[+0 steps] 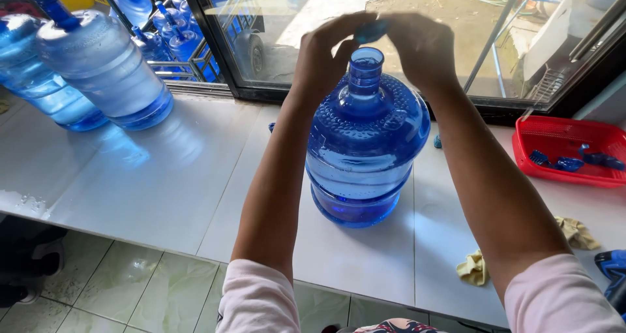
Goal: Fill a large water jug and apply a heat-shrink seal to the cap.
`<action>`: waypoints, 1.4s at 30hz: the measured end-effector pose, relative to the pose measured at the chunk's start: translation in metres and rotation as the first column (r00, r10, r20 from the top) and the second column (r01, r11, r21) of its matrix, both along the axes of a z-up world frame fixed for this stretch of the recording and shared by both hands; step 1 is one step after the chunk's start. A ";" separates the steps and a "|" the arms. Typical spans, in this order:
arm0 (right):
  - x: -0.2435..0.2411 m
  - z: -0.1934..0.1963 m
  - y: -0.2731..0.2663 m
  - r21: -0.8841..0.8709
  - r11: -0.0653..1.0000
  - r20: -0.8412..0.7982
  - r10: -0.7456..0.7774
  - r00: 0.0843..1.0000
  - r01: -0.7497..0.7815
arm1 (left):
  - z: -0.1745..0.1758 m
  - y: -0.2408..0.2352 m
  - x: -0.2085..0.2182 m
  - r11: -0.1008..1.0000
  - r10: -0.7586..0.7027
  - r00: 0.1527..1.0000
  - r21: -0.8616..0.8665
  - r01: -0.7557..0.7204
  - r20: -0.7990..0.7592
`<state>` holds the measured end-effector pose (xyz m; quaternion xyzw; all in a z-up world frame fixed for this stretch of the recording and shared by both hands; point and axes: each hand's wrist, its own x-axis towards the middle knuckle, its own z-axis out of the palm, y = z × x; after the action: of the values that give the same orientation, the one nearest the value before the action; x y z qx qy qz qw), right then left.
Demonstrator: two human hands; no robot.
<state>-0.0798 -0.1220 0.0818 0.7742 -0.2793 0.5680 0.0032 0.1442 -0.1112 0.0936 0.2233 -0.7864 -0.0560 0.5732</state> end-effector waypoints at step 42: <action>0.031 -0.018 0.071 0.073 0.956 0.167 0.269 0.949 -0.284 | -0.028 0.090 -0.030 0.986 0.066 0.984 0.162 -0.039 -0.166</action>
<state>-0.0492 -0.0515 0.0641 0.7583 -0.1945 0.6073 -0.1356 0.1144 -0.0208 0.0654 0.2832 -0.7212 -0.1221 0.6203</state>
